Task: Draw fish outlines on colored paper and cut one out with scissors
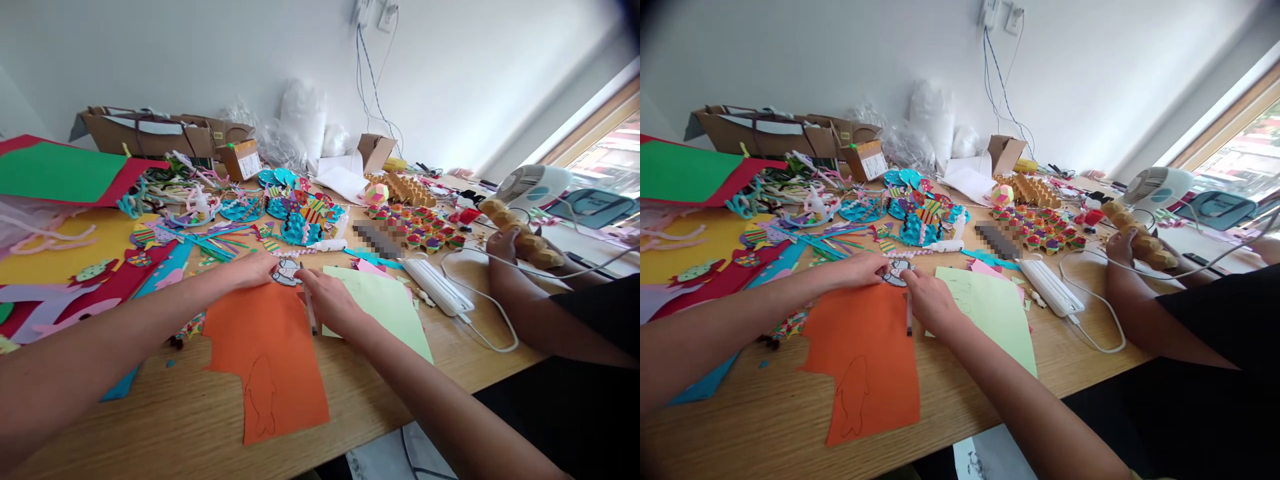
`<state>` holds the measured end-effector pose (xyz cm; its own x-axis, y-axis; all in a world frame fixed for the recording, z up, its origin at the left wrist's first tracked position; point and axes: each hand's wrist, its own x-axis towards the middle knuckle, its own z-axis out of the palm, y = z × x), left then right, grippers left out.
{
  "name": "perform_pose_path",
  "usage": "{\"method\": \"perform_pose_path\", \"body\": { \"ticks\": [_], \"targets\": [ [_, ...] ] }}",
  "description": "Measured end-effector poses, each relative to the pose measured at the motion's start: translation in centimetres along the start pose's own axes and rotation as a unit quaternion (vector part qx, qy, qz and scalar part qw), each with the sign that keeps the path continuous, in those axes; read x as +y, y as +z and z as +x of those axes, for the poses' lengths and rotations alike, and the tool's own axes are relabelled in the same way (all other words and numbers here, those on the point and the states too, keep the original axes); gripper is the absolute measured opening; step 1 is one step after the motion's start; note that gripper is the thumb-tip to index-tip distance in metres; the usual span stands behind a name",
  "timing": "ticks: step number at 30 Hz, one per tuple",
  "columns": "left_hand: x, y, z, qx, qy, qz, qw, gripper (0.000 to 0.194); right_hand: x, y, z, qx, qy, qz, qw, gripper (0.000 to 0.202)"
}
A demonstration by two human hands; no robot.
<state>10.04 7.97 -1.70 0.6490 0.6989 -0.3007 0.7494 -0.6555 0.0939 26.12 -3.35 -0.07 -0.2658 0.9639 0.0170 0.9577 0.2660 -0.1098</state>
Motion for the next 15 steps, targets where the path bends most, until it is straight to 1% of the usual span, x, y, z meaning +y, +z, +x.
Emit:
{"method": "perform_pose_path", "body": {
  "ticks": [2,5,10,15],
  "targets": [
    [0.3,-0.1,-0.4,0.002,-0.005,0.001,1.000,0.024,0.1,0.6,1.4,-0.012,0.005,-0.014,1.000,0.030],
    [0.7,-0.3,-0.8,0.005,-0.010,0.002,1.000,0.024,0.2,1.4,2.4,-0.019,0.011,-0.029,0.999,0.030],
    [0.8,-0.2,-0.9,0.001,-0.018,0.001,1.000,0.025,0.1,2.2,2.3,-0.016,0.018,-0.054,0.998,0.027],
    [0.2,-0.1,-0.2,0.002,-0.001,0.005,1.000,0.025,-0.1,2.4,2.5,-0.010,0.021,-0.059,0.998,0.023]
  ]
}}
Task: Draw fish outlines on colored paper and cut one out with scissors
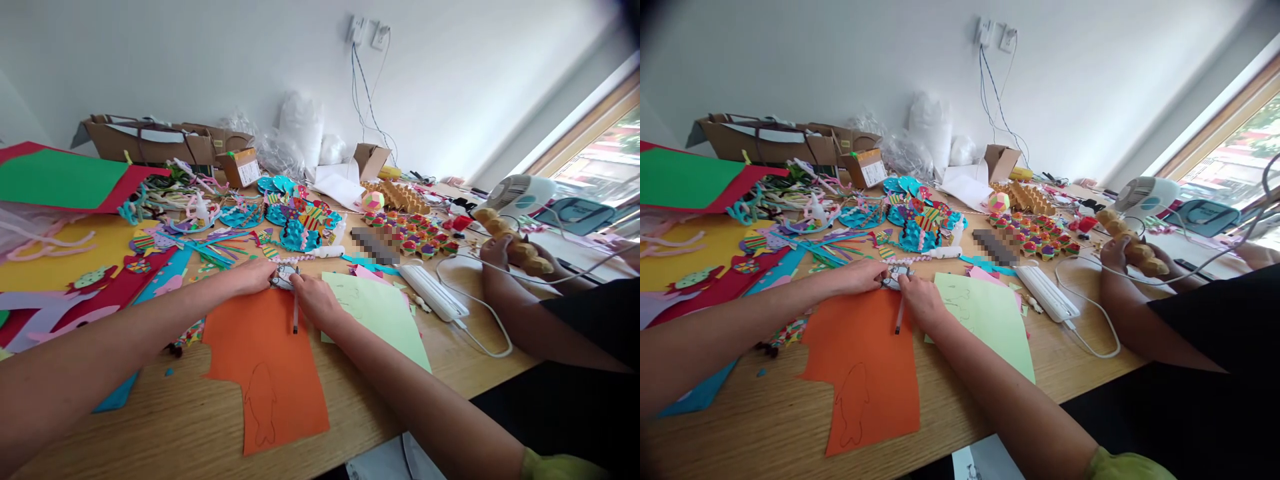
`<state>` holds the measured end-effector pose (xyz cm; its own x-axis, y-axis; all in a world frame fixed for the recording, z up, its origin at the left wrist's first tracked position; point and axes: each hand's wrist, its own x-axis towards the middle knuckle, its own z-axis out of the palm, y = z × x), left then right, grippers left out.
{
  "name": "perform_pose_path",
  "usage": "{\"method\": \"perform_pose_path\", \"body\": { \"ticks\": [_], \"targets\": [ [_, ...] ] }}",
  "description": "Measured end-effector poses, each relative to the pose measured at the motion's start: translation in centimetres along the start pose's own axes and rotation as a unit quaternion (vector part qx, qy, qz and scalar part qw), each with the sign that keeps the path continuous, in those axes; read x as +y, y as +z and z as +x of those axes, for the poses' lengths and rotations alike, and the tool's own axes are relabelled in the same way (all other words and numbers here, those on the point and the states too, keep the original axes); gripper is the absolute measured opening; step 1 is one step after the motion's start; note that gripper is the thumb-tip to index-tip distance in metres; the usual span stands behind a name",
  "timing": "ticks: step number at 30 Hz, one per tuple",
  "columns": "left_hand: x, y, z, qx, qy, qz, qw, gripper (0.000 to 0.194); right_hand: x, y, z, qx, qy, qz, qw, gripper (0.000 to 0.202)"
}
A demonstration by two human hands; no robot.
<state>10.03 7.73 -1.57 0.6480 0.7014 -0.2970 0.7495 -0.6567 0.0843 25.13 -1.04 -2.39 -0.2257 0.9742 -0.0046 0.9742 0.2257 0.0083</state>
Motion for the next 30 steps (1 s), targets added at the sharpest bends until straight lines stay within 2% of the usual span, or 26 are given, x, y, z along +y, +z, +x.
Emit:
{"method": "perform_pose_path", "body": {
  "ticks": [7,14,20,30],
  "targets": [
    [-0.5,-1.0,-0.2,-0.008,0.046,0.018,0.999,0.021,0.4,-0.1,0.4,0.007,0.020,0.019,1.000,0.022],
    [-0.9,-0.5,-0.8,0.053,0.084,0.033,0.995,0.007,1.0,0.1,0.6,0.024,0.036,0.054,0.998,0.024],
    [-1.1,0.4,-1.2,0.129,0.118,0.053,0.983,0.020,1.4,0.3,0.7,0.039,0.039,0.069,0.996,0.025],
    [-0.8,1.3,-0.8,0.170,0.175,0.133,0.961,0.021,1.4,0.3,1.0,0.038,0.041,0.072,0.996,0.023]
  ]
}}
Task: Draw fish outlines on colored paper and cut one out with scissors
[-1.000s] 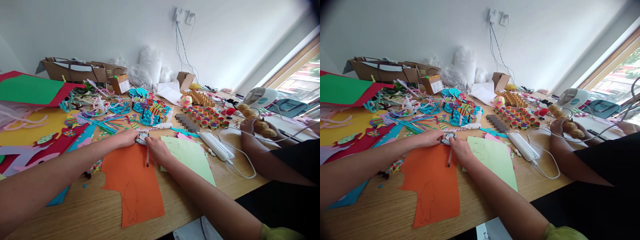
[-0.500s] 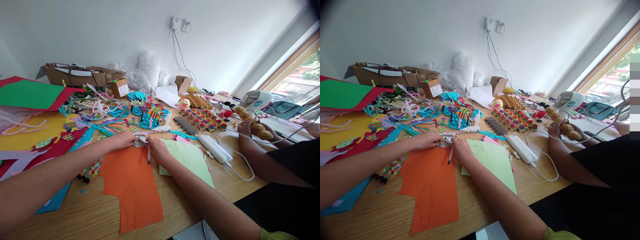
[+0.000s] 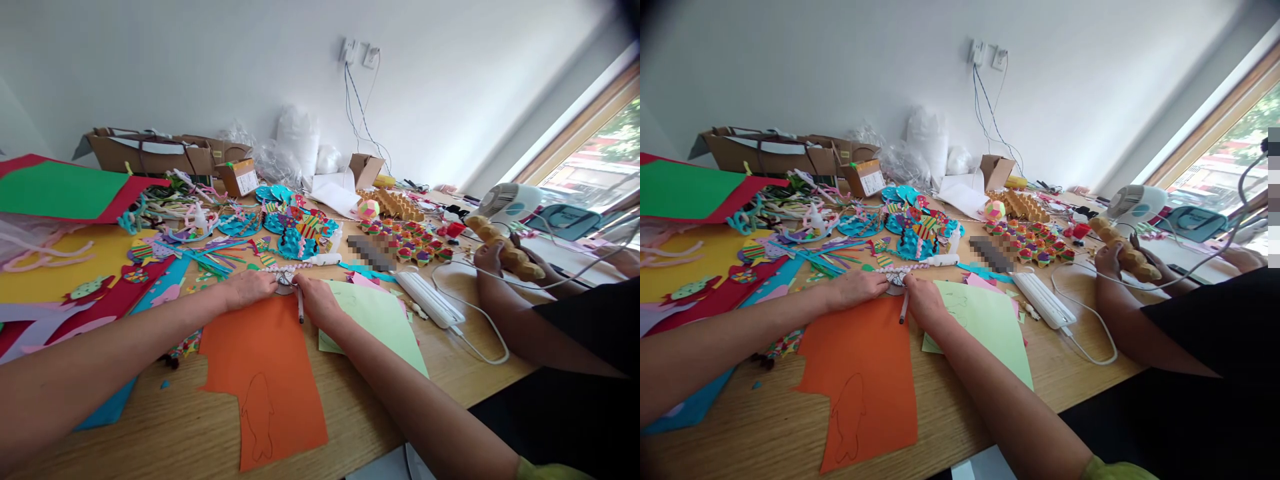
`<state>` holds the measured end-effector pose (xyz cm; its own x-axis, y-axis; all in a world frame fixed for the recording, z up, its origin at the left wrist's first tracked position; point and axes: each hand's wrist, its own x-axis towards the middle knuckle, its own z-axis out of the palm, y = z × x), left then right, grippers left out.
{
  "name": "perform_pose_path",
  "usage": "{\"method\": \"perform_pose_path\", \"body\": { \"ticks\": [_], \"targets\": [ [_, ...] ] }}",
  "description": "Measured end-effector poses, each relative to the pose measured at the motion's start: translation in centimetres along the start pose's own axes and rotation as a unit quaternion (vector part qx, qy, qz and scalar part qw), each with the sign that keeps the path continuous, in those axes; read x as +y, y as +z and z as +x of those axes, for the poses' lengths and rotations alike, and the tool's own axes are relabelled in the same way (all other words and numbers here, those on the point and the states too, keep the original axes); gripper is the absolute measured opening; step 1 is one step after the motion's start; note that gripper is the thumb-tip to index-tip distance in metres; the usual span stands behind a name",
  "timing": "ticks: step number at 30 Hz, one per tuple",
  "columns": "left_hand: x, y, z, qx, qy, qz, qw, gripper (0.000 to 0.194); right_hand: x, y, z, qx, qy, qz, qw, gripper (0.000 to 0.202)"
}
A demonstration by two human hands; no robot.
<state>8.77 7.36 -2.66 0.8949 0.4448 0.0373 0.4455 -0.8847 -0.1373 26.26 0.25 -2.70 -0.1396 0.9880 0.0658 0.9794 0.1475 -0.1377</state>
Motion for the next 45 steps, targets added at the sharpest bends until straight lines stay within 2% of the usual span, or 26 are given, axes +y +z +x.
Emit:
{"method": "perform_pose_path", "body": {
  "ticks": [6,14,21,25,28,31,36,40,45],
  "targets": [
    [-0.5,0.2,-0.1,0.029,0.039,0.010,0.999,0.022,0.0,0.0,0.1,0.002,-0.003,-0.004,1.000,0.024],
    [-1.0,1.2,0.1,0.080,0.035,-0.035,0.996,0.024,0.0,0.2,0.2,0.011,-0.007,-0.015,1.000,0.022],
    [-1.3,2.3,-0.1,0.158,0.020,-0.115,0.980,0.021,-0.1,0.2,0.2,0.010,-0.004,-0.021,1.000,0.023],
    [-2.1,2.5,-0.7,0.218,-0.009,-0.149,0.964,0.018,-0.2,0.3,0.3,0.004,0.004,-0.025,1.000,0.022],
    [-3.0,1.9,-1.9,0.269,-0.039,-0.170,0.947,0.019,-0.3,0.2,0.3,0.000,0.008,-0.025,1.000,0.022],
    [-3.3,0.5,-3.7,0.310,-0.065,-0.188,0.930,0.019,-0.6,-0.1,0.2,-0.006,0.009,-0.023,1.000,0.021],
    [-1.5,-2.4,-6.1,0.352,-0.098,-0.216,0.905,0.018,-1.0,-0.5,0.2,-0.014,0.001,-0.011,1.000,0.022],
    [-0.7,-3.9,-6.2,0.374,-0.117,-0.243,0.887,0.016,-1.0,-0.7,0.3,-0.015,-0.004,0.010,1.000,0.022],
    [-2.0,-5.0,-4.8,0.429,-0.167,-0.275,0.844,0.016,-0.5,-0.7,0.1,0.019,0.010,0.066,0.998,0.024]
  ]
}}
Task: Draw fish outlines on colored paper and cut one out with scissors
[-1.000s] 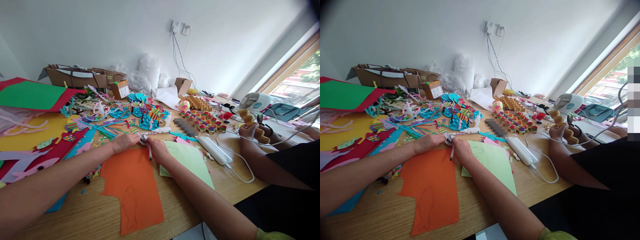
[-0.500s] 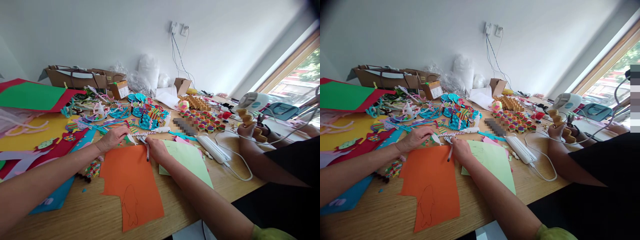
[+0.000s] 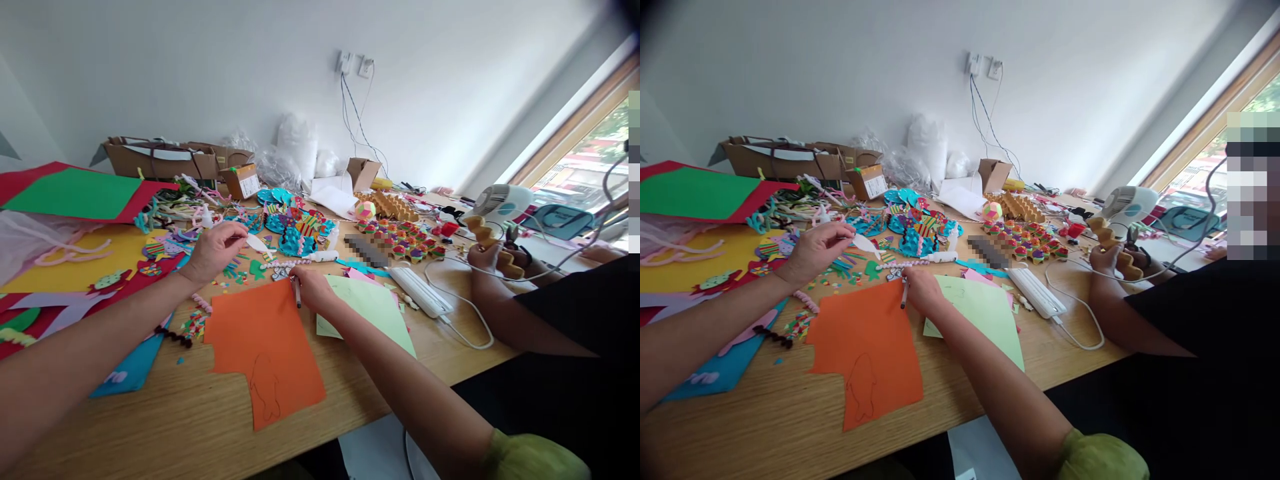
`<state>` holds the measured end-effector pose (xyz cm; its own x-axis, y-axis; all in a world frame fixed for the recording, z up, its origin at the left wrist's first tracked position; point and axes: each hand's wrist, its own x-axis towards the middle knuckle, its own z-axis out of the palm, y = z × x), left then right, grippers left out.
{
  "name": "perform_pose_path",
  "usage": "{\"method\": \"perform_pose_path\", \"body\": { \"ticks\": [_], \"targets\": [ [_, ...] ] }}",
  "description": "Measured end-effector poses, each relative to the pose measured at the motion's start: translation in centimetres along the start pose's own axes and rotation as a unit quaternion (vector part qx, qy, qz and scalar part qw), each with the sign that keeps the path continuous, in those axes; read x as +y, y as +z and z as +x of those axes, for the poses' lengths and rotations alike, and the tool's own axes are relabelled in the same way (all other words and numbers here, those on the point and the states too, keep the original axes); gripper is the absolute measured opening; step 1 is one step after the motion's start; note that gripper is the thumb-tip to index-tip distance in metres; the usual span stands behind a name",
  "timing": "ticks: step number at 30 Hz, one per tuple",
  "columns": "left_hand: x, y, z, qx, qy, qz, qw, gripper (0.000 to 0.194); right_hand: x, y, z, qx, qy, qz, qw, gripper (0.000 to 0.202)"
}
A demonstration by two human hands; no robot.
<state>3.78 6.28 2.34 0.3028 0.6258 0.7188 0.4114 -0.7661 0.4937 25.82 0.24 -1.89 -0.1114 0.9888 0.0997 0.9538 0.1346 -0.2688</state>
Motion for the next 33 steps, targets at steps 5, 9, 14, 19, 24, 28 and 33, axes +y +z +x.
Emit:
{"method": "perform_pose_path", "body": {
  "ticks": [5,9,14,19,24,28,33],
  "targets": [
    [1.4,0.2,0.7,0.022,-0.028,-0.056,0.998,0.015,0.2,-1.2,-1.2,0.078,0.029,0.114,0.990,0.026],
    [4.0,0.4,-0.8,-0.030,-0.032,-0.110,0.993,0.012,-0.9,-3.0,-3.4,0.107,0.035,0.241,0.964,0.026],
    [6.2,1.0,-3.6,-0.110,-0.034,-0.171,0.979,0.007,-2.7,-4.0,-7.3,0.065,0.056,0.595,0.799,0.020],
    [7.3,2.3,-6.4,-0.179,-0.080,-0.237,0.951,0.007,-3.2,-2.3,-11.6,0.086,0.073,0.591,0.799,0.022],
    [7.4,4.0,-8.5,-0.251,-0.097,-0.260,0.927,0.010,-3.4,0.2,-15.2,0.156,0.063,0.410,0.896,0.021],
    [7.2,4.3,-9.6,-0.308,-0.083,-0.238,0.917,0.011,-3.5,1.7,-16.7,0.147,0.033,0.363,0.920,0.013],
    [7.1,3.5,-9.7,-0.364,-0.050,-0.157,0.917,0.016,-3.4,3.1,-16.9,0.144,0.028,0.339,0.929,0.013]
  ]
}}
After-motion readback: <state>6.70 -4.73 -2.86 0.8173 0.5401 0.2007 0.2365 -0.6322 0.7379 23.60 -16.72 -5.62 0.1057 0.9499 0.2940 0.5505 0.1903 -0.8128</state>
